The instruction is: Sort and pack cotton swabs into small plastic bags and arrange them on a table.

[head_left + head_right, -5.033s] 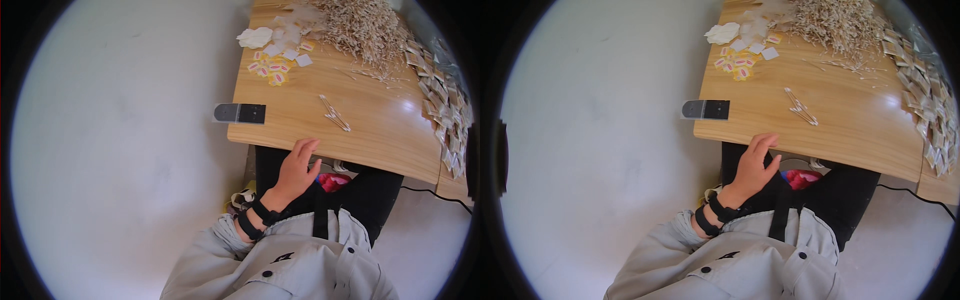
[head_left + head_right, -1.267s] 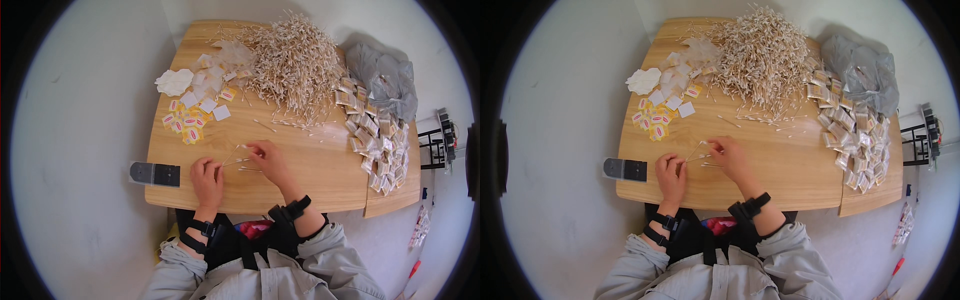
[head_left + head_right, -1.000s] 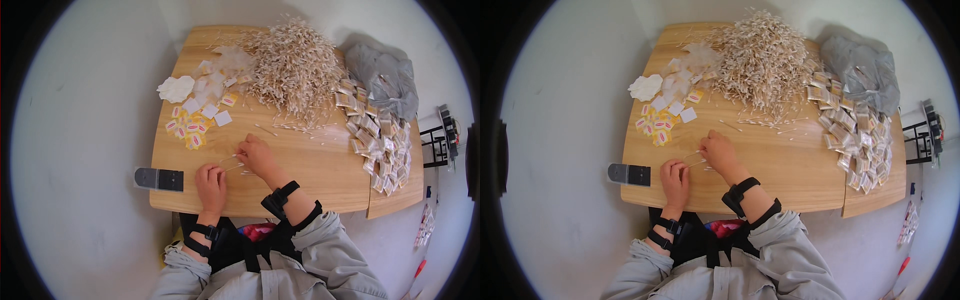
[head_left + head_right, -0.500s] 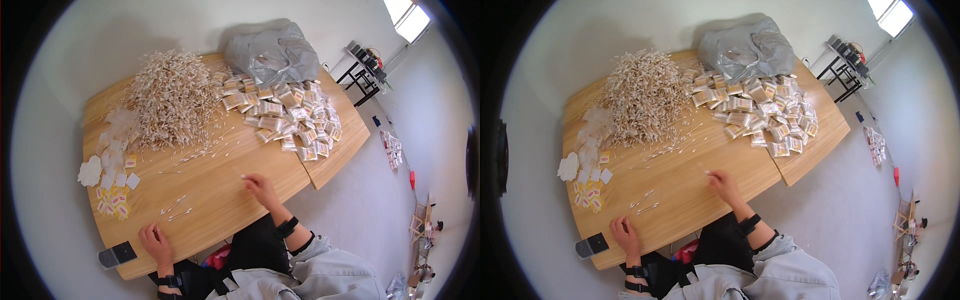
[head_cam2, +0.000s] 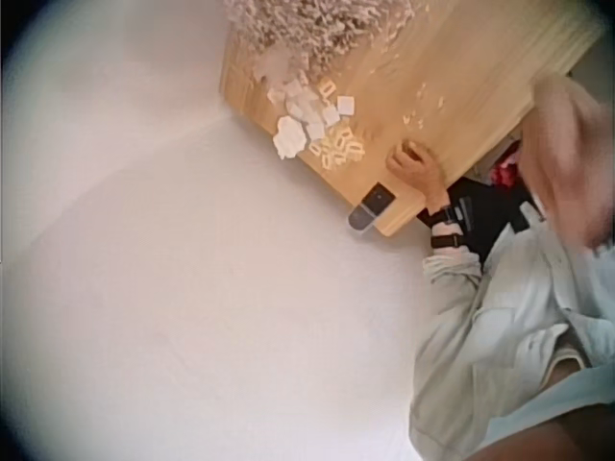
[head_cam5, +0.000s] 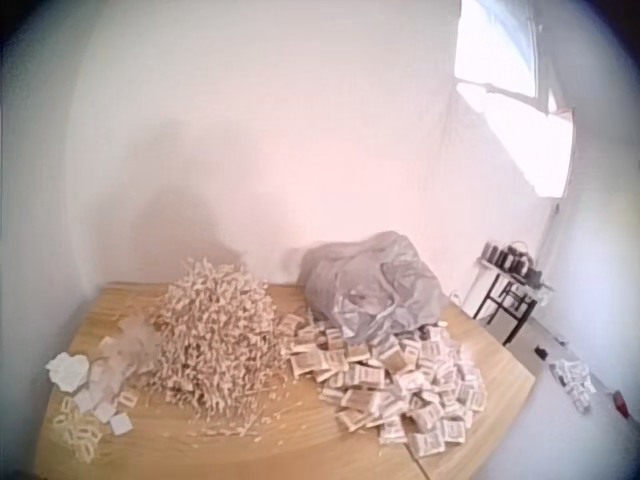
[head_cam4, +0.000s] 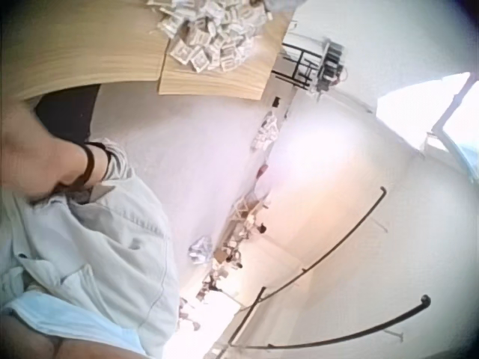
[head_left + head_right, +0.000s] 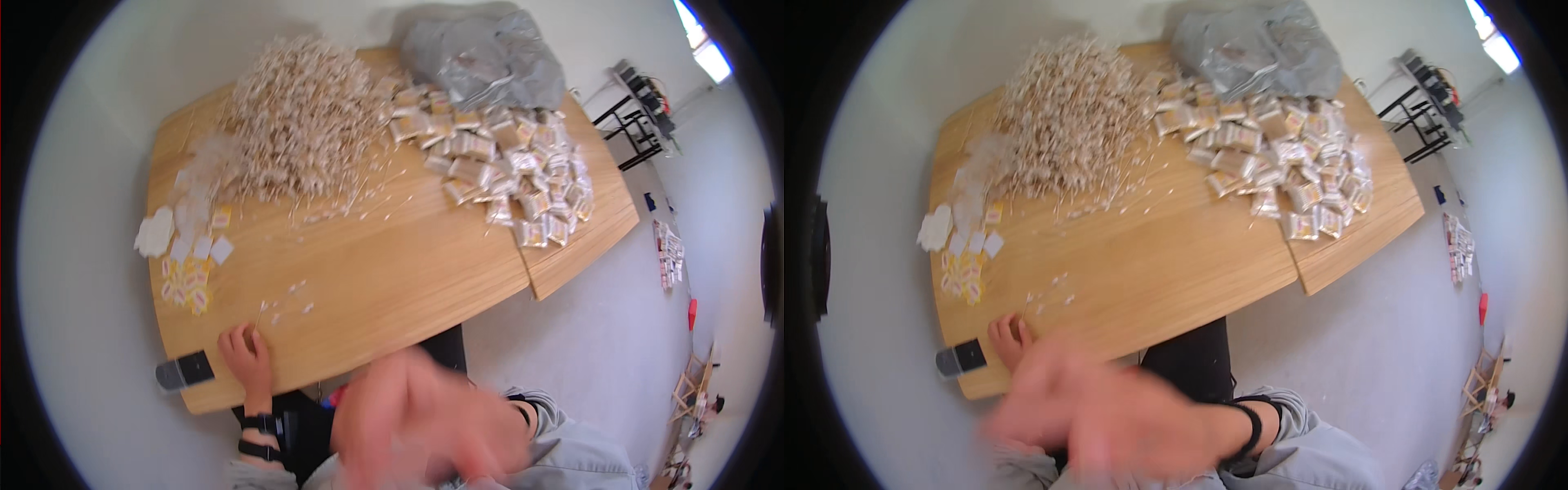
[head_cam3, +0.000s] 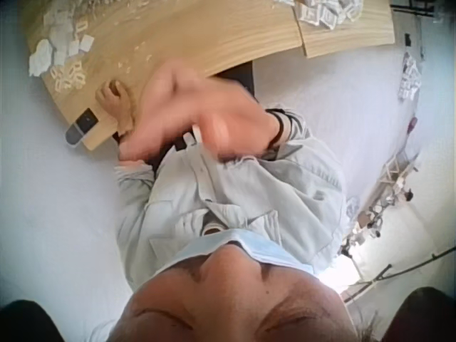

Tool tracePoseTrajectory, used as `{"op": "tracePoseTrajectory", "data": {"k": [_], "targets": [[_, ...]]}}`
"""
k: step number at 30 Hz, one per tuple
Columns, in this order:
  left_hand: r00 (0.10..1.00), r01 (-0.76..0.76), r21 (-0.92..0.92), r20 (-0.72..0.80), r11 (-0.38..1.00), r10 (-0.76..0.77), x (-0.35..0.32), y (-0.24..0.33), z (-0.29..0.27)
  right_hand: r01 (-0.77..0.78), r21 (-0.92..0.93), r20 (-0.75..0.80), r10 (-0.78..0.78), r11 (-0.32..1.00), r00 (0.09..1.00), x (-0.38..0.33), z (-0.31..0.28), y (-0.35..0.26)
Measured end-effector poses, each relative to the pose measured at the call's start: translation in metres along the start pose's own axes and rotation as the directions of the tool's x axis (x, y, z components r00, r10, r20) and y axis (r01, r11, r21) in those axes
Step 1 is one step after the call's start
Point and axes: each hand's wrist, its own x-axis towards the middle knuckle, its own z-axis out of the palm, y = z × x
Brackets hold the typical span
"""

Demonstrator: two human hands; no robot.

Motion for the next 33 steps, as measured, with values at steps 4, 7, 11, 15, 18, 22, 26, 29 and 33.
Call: {"op": "tracePoseTrajectory", "data": {"k": [4,7,11,15,18,22,26,29,33], "targets": [[0.999,-0.036,-0.011,-0.007,0.999,0.036,0.001,0.005,0.006,0.250,0.114,0.226,-0.270,0.961,0.936,0.005,0.032,0.012],[0.999,-0.042,-0.008,-0.011,0.999,0.042,-0.004,-0.001,0.006,0.246,0.299,0.299,-0.335,0.922,0.894,0.018,0.041,0.014],[1.000,0.001,-0.002,0.003,1.000,-0.001,-0.004,0.005,0.001,0.201,0.477,0.351,-0.395,0.856,0.849,0.024,0.046,0.012],[1.000,-0.025,-0.009,-0.010,1.000,0.025,-0.003,0.006,0.001,0.148,0.638,0.379,-0.475,0.756,0.794,0.033,0.050,0.014],[1.000,-0.028,-0.024,-0.014,0.999,0.028,0.000,0.007,0.002,0.096,0.736,0.384,-0.531,0.670,0.755,0.036,0.052,0.018],[0.999,-0.012,-0.022,-0.048,1.000,0.011,0.000,0.005,0.000,-0.268,0.819,0.319,-0.015,0.508,0.948,0.021,0.038,0.004],[0.996,-0.047,0.049,-0.069,0.998,0.050,0.002,0.005,-0.003,-0.349,0.207,0.097,0.336,0.914,0.937,-0.002,0.002,0.022],[1.000,-0.004,0.044,0.012,0.999,0.003,0.007,-0.001,-0.006,-0.564,-0.278,-0.337,0.471,0.777,0.815,-0.012,-0.034,0.077],[0.997,0.028,0.025,0.069,0.999,-0.030,0.029,-0.002,0.004,-0.633,-0.263,-0.621,0.374,0.728,0.689,-0.028,-0.077,0.165]]}}
